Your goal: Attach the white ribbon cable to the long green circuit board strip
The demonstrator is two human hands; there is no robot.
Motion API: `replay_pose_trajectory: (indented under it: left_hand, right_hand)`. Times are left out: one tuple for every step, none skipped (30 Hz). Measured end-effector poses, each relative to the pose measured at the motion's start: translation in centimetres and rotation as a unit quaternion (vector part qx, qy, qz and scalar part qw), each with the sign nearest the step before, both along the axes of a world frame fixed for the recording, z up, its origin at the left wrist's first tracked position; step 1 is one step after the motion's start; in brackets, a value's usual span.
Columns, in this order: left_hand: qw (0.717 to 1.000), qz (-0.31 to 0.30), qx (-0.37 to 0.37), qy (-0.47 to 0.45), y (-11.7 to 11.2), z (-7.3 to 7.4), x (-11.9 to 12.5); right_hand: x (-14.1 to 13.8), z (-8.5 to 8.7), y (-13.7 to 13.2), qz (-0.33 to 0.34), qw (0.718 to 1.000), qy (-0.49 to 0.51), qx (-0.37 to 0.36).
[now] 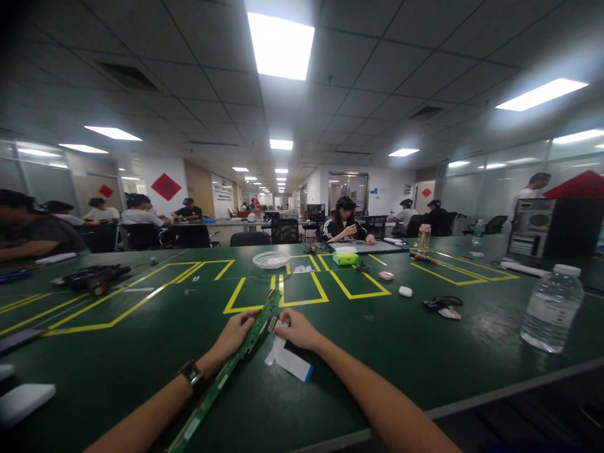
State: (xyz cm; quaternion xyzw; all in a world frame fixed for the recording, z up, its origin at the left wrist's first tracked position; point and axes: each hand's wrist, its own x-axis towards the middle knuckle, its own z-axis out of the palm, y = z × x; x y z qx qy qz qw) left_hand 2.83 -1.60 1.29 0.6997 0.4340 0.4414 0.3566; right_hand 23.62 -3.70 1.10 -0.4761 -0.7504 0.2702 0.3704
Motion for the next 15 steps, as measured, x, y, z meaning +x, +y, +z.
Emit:
replay_pose_trajectory:
  left_hand:
    - [0.999,0.0,-0.018,-0.029,-0.2,0.1,0.2]
    - [0.998,-0.007,-0.041,-0.056,-0.4,0.1,0.4]
    - [0.994,-0.021,-0.077,-0.079,-0.6,0.1,0.7]
    - [0.988,-0.033,-0.113,-0.1,-0.9,0.0,1.0]
    - [0.982,-0.054,-0.136,-0.117,-1.1,-0.2,1.2]
    - [0.978,-0.067,-0.152,-0.129,-1.3,-0.3,1.4]
    - [0.974,-0.075,-0.162,-0.137,-1.4,-0.5,1.5]
    - [0.972,-0.078,-0.168,-0.142,-1.5,-0.6,1.6]
    - [0.971,-0.076,-0.173,-0.144,-1.5,-0.8,1.7]
    - [0.971,-0.076,-0.177,-0.144,-1.5,-0.9,1.7]
    - [0.97,-0.08,-0.18,-0.143,-1.5,-1.0,1.7]
    - [0.969,-0.088,-0.182,-0.14,-1.5,-1.1,1.7]
    - [0.968,-0.1,-0.182,-0.138,-1.5,-1.2,1.7]
    - [0.967,-0.115,-0.183,-0.137,-1.5,-1.2,1.7]
    - [0.965,-0.123,-0.182,-0.141,-1.6,-1.2,1.7]
  right_hand:
    - [-0.1,0.1,0.0,0.007,1.0,0.02,-0.017]
    - [-0.3,0.1,-0.1,0.016,0.998,0.043,-0.037]
    - [-0.5,0.2,-0.3,0.03,0.995,0.07,-0.059]
    - [-0.7,0.4,-0.4,0.046,0.991,0.099,-0.081]
    - [-0.8,0.5,-0.6,0.063,0.985,0.127,-0.1]
    - [-1.0,0.5,-0.7,0.079,0.979,0.15,-0.113]
    - [-1.0,0.6,-0.8,0.09,0.975,0.167,-0.119]
    - [-1.0,0.6,-0.8,0.098,0.972,0.179,-0.12]
    - [-1.0,0.6,-0.7,0.104,0.97,0.186,-0.118]
    - [-0.9,0.6,-0.6,0.108,0.969,0.192,-0.114]
    - [-0.8,0.5,-0.5,0.113,0.967,0.198,-0.11]
    - [-0.8,0.5,-0.3,0.12,0.966,0.203,-0.107]
    - [-0.7,0.4,-0.3,0.126,0.965,0.205,-0.106]
    - [-0.7,0.4,-0.2,0.13,0.964,0.205,-0.105]
    - [-0.7,0.4,-0.2,0.129,0.965,0.201,-0.108]
